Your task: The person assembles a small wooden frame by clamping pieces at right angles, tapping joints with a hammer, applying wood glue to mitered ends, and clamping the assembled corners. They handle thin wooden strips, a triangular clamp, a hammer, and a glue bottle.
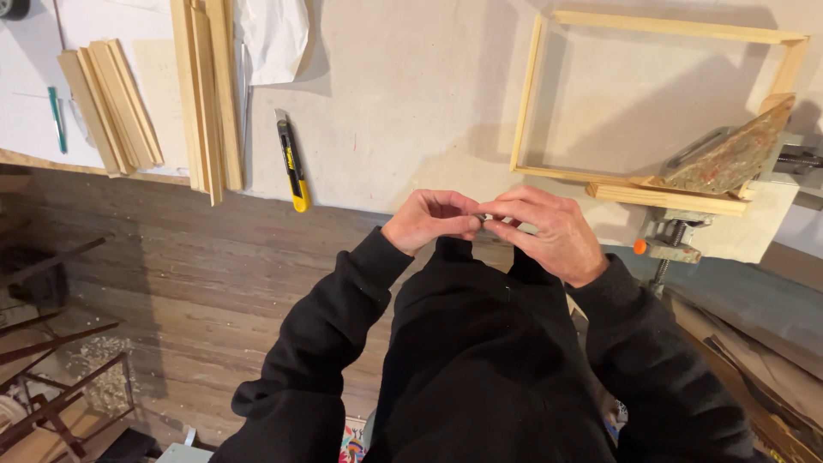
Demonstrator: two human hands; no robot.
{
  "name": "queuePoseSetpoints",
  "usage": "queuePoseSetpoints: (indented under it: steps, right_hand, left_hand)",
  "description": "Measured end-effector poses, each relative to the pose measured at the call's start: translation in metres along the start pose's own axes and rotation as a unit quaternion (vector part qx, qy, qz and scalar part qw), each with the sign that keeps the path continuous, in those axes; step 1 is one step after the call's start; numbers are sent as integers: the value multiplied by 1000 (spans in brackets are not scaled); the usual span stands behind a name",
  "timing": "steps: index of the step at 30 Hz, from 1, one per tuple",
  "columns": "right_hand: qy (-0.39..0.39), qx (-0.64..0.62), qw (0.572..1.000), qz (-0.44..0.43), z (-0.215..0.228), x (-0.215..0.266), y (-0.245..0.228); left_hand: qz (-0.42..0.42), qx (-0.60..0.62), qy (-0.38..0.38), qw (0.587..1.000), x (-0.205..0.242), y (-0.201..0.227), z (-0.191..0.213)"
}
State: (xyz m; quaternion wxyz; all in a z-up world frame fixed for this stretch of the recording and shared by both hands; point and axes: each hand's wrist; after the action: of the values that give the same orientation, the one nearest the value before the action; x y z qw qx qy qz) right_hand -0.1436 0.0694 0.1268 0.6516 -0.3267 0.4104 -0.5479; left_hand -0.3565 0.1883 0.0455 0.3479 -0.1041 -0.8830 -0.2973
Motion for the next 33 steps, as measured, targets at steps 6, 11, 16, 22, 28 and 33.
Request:
queuePoseSetpoints:
  steps: [6, 11, 16, 22, 28, 33]
  right_hand:
    - [10, 12, 1000, 1, 0, 3, -7]
    - [32, 6, 999, -14, -1, 1, -11]
    - [61, -28, 995, -79, -14, 2, 0]
    - [84, 40, 994, -56, -1, 36, -9]
    - [243, 45, 934, -256, 13, 176, 2]
    - [358, 112, 851, -369, 11, 273, 25]
  left_hand:
    - [16, -40, -29, 999, 2, 7, -2]
    - [43, -41, -12, 998, -4, 4, 0]
    - [63, -51, -3, 997, -10, 4, 4]
    - [-54, -323, 197, 924, -33, -5, 35]
    - [-106, -534, 337, 768, -49, 1, 38]
    - [-168, -604, 310, 715, -55, -6, 21]
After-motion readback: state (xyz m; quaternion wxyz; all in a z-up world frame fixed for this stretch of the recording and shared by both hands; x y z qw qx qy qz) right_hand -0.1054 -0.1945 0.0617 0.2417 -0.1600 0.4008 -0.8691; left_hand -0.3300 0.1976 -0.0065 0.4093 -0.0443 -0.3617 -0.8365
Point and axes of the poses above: each hand's wrist, its own x-axis away from the middle knuckle, its own z-axis out of the back of the hand, y = z × x, and after that the axes turned 15 degrees about z, right-handed
